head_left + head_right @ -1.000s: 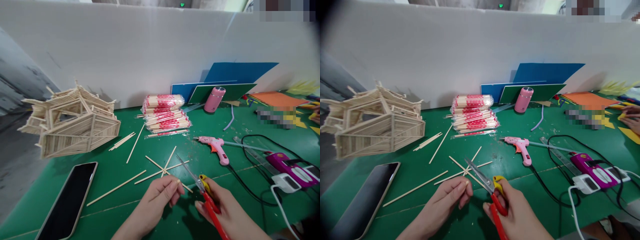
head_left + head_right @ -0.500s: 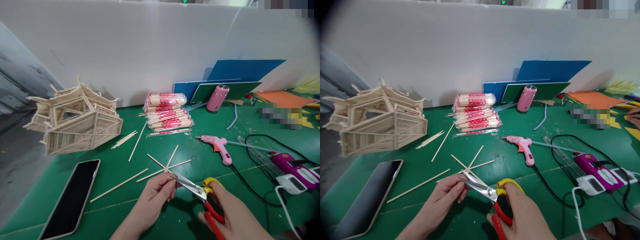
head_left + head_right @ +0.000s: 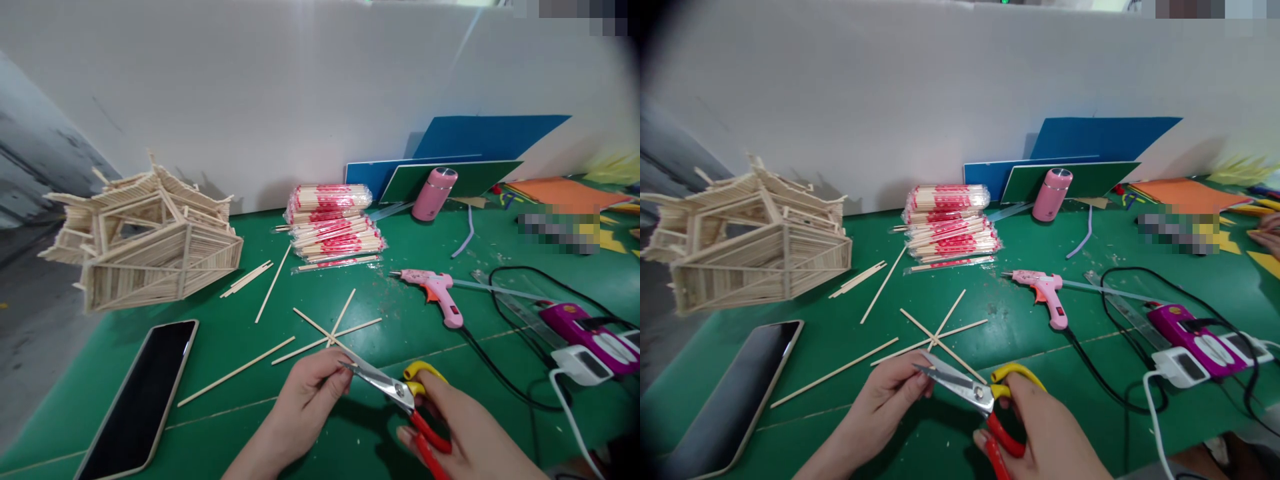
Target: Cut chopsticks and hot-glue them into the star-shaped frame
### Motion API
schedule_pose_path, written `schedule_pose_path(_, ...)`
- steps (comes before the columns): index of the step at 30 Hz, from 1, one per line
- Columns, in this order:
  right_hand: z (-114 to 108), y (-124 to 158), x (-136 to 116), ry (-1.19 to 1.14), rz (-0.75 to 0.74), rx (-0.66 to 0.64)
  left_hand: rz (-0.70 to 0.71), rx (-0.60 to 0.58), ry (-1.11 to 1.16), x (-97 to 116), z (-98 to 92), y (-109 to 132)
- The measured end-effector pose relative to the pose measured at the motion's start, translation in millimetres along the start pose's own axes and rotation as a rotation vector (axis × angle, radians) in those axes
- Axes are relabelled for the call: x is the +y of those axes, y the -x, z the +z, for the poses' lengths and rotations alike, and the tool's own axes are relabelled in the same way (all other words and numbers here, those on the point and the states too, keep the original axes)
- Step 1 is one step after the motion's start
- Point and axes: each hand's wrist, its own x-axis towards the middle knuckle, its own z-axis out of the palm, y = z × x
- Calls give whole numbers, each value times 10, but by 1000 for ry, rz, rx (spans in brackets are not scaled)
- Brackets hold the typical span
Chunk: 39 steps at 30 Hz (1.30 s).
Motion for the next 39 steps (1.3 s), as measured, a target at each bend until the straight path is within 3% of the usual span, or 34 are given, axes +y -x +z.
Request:
schedule_pose_path(8,65,-20,53,-24,-14,-90,20,-11,-108,73,65,-2)
schedule_pose_path(10,36,-97,80,-47,-29,-12,67,-91,-160,106,105,11)
schedule_pose_path(12,-25,-214,133,-18,-13,151,117,-183,-225,126,149,32)
schedule_pose_path(14,-103,-340,200,99,49,304,162,-249,-293,125,187,62)
schedule_pose_path(17,-184,-478,297,324,46,407,187,-299,-412,92,214,125)
schedule_pose_path(21,-180,-512,407,481,-30,483,147,-230,-549,41,179,206)
schedule_pose_path(25,-192,-446,457,539,-53,448,125,-156,-604,10,102,209)
schedule_pose_path(27,-217,-403,400,479,-54,469,99,-121,-586,5,74,175)
schedule_pose_path(30,-201,-348,181,187,-110,516,-10,-93,-404,13,61,110)
schedule_pose_path(35,48,-325,-212,-211,-487,121,-185,-133,8,6,71,53)
schedule_pose_path(39,204,-374,-258,-346,-560,97,-221,-153,166,-53,66,62)
